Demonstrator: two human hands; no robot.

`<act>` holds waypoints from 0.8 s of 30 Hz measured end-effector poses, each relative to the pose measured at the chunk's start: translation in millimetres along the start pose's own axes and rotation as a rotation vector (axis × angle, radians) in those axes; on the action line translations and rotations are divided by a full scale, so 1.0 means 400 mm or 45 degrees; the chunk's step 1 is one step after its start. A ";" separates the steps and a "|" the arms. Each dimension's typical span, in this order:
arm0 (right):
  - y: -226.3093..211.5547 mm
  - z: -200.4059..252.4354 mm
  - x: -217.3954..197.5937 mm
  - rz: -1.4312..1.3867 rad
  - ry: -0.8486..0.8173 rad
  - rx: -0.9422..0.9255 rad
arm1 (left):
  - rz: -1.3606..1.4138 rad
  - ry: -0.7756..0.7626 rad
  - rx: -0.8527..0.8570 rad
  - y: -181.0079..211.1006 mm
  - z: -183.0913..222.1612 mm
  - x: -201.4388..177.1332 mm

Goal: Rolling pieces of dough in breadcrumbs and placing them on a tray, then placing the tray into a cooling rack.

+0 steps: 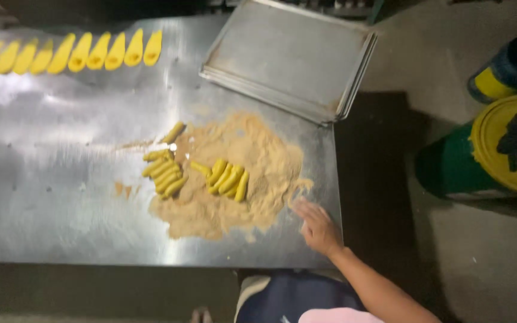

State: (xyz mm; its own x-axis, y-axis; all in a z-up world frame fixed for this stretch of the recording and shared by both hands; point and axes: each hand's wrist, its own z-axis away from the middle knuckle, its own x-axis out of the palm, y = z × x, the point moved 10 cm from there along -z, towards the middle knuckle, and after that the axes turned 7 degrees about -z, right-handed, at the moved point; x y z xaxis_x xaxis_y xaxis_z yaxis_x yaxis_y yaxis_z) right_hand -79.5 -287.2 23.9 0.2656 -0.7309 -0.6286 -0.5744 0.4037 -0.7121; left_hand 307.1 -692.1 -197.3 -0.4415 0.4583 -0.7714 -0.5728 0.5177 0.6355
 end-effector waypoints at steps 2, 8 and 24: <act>0.007 -0.011 -0.026 -0.037 0.188 0.020 | -0.018 -0.019 -0.037 0.164 -0.089 -0.002; 0.218 -0.081 0.045 -0.626 0.621 0.723 | -0.111 -0.104 0.665 0.994 -0.336 -0.128; 0.066 -0.509 0.283 -0.403 0.149 0.623 | -0.296 -0.312 0.626 1.127 -0.565 0.127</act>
State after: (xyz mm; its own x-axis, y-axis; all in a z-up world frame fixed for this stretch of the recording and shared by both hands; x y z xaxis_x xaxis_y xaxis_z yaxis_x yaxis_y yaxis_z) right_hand -222.0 -471.3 -2.5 0.2628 -0.9016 -0.3436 -0.0501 0.3429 -0.9380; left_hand -129.5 -598.8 42.4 -0.1368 0.4157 -0.8991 -0.2224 0.8716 0.4369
